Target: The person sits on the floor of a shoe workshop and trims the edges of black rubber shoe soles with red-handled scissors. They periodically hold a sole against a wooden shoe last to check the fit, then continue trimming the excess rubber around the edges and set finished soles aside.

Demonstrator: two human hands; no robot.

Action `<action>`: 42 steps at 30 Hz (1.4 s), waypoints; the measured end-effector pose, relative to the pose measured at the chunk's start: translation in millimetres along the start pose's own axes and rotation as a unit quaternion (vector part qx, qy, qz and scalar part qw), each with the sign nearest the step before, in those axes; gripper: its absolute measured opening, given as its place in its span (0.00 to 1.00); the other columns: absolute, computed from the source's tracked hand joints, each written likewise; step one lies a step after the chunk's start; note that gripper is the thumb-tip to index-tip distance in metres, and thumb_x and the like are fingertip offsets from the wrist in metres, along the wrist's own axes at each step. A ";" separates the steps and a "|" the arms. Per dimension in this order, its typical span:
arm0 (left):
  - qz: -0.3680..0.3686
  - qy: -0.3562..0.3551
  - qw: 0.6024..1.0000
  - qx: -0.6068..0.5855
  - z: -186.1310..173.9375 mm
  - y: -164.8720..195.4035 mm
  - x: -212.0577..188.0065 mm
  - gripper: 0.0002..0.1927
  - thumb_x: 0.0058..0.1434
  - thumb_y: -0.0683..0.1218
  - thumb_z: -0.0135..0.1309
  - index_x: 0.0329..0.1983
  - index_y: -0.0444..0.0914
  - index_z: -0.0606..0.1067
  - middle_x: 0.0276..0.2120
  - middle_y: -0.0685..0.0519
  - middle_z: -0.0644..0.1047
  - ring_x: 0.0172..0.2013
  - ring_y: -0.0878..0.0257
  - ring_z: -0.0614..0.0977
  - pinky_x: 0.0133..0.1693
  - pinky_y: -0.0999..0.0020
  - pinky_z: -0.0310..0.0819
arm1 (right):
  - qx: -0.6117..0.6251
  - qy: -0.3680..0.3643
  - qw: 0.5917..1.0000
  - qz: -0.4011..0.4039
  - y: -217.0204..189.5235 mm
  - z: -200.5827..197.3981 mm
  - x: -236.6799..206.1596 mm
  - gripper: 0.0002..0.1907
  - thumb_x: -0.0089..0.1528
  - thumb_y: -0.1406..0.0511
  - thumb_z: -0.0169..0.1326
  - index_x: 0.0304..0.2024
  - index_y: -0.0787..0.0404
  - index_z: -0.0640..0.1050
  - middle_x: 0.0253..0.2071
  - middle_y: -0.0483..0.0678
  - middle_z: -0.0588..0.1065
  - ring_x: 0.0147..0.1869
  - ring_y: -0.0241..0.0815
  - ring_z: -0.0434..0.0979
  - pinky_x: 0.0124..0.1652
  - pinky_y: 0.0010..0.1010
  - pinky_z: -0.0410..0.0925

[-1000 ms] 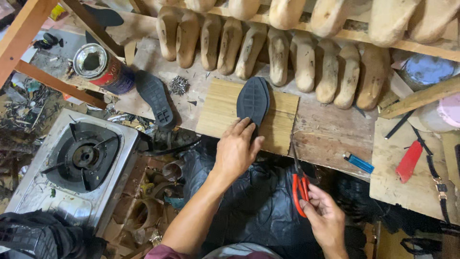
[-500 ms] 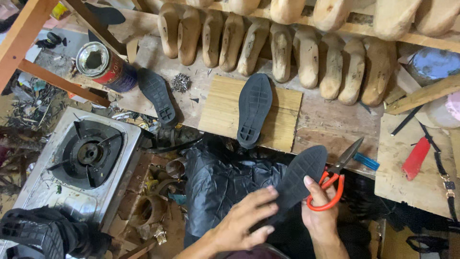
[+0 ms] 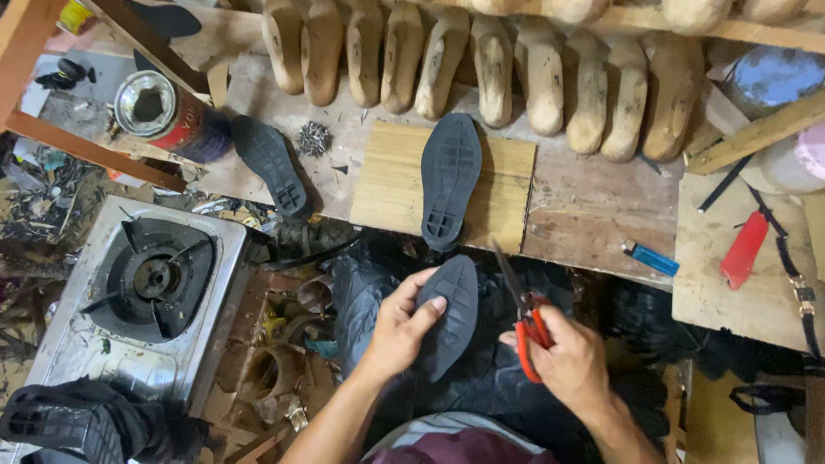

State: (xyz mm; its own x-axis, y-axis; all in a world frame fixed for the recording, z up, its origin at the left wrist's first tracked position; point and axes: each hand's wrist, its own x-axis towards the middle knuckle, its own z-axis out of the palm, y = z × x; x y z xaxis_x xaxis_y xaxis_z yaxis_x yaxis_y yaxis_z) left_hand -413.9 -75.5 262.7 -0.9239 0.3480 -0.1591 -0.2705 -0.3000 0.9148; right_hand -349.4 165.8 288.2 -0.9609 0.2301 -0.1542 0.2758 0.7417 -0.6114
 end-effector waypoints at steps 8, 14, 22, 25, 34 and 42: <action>0.000 -0.029 0.998 0.050 1.7 14.2 -21.5 0.24 0.67 0.40 0.51 0.67 0.31 0.69 0.55 0.51 0.79 0.54 0.67 0.78 0.57 0.70 0.72 | -0.136 0.149 0.940 -0.274 -5.7 -29.1 -14.6 0.30 0.40 0.47 0.72 0.35 0.60 0.80 0.29 0.47 0.78 0.27 0.50 0.75 0.30 0.39 0.65; -0.028 -0.036 0.995 0.089 3.5 14.8 -26.4 0.24 0.67 0.40 0.52 0.66 0.31 0.69 0.52 0.51 0.80 0.50 0.67 0.79 0.53 0.71 0.74 | -0.182 0.137 0.924 -0.309 4.0 -33.2 -16.1 0.30 0.42 0.47 0.71 0.36 0.60 0.81 0.27 0.47 0.78 0.26 0.48 0.76 0.29 0.39 0.65; -0.085 -0.063 0.993 0.049 -4.2 21.6 -28.5 0.23 0.67 0.40 0.52 0.66 0.31 0.70 0.51 0.52 0.80 0.48 0.69 0.79 0.52 0.72 0.75 | -0.153 0.104 0.930 -0.319 21.2 -41.8 -18.8 0.31 0.42 0.49 0.71 0.39 0.62 0.82 0.26 0.47 0.77 0.25 0.47 0.76 0.28 0.35 0.66; -0.097 -0.077 0.991 0.044 -7.4 23.7 -26.1 0.23 0.67 0.40 0.52 0.66 0.31 0.70 0.51 0.52 0.80 0.47 0.69 0.80 0.51 0.72 0.76 | -0.136 0.107 0.933 -0.315 22.2 -46.2 -18.6 0.30 0.42 0.49 0.71 0.39 0.62 0.81 0.29 0.48 0.78 0.26 0.48 0.75 0.29 0.35 0.66; -0.115 -0.090 0.988 0.049 4.5 31.1 -18.3 0.25 0.66 0.40 0.55 0.66 0.31 0.70 0.50 0.51 0.80 0.46 0.67 0.80 0.49 0.71 0.77 | -0.121 0.088 0.948 -0.281 33.2 -49.2 -26.1 0.30 0.41 0.50 0.72 0.38 0.60 0.82 0.29 0.48 0.79 0.25 0.51 0.76 0.28 0.38 0.68; 0.019 0.010 1.000 0.018 13.1 73.5 77.6 0.31 0.61 0.41 0.59 0.68 0.29 0.67 0.51 0.48 0.79 0.46 0.63 0.81 0.49 0.67 0.78 | -0.002 0.085 0.961 -0.262 46.5 -36.4 -38.2 0.21 0.47 0.57 0.69 0.38 0.59 0.81 0.32 0.47 0.80 0.30 0.49 0.81 0.31 0.37 0.71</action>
State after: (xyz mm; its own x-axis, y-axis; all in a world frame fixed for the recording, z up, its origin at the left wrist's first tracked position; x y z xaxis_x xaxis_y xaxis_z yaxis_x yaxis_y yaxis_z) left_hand -502.0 -59.0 322.5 -0.9387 0.3185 -0.1317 -0.2261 -0.2808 0.9328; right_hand -299.0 214.5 293.9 -0.9498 -0.0765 0.3034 -0.2446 0.7862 -0.5675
